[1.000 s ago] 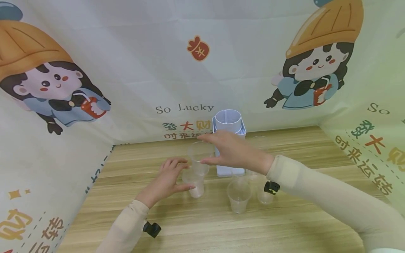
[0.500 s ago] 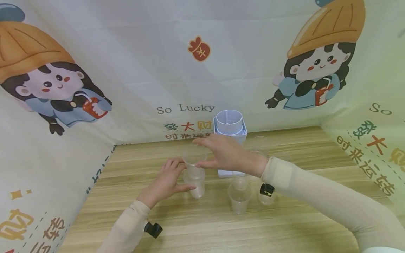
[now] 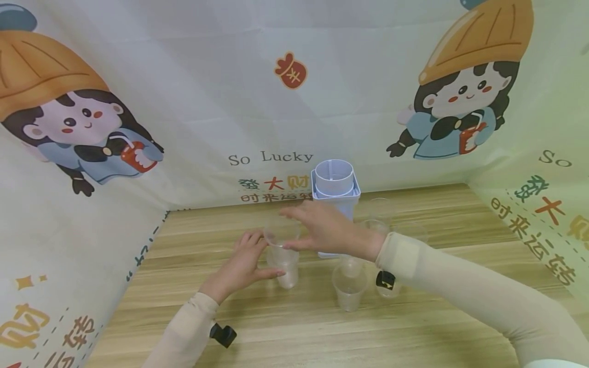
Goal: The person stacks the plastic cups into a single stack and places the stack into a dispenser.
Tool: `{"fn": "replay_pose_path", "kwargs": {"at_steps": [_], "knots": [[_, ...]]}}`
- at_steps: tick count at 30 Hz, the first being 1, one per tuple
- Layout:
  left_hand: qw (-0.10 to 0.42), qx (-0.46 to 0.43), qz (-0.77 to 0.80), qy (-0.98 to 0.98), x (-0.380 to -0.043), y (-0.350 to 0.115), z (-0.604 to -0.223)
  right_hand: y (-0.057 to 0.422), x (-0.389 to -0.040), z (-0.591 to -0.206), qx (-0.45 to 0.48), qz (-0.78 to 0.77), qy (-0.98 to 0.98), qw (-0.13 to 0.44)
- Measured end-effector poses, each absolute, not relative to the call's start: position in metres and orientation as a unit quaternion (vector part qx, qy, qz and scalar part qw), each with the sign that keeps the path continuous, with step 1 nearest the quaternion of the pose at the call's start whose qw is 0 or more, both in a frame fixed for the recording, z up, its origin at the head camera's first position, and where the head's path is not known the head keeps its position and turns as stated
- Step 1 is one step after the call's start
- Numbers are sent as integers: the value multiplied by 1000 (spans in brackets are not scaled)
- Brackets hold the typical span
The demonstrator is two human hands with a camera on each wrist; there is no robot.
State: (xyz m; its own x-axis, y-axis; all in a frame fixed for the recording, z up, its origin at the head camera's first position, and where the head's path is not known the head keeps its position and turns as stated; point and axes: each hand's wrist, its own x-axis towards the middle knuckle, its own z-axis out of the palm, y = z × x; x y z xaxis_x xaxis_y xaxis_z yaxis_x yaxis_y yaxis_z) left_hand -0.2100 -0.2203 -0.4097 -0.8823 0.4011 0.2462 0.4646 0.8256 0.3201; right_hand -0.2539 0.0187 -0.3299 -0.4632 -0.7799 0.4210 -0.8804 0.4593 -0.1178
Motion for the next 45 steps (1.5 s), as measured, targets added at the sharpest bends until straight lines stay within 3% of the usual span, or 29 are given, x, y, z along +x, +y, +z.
{"fn": "replay_pose_path", "kwargs": {"at_steps": [9, 45], "knots": [[79, -218, -216, -948, -210, -221, -412, 15, -253, -337, 485, 147, -855, 108], [62, -208, -252, -943, -211, -221, -413, 3, -255, -374, 484, 113, -864, 81]]}}
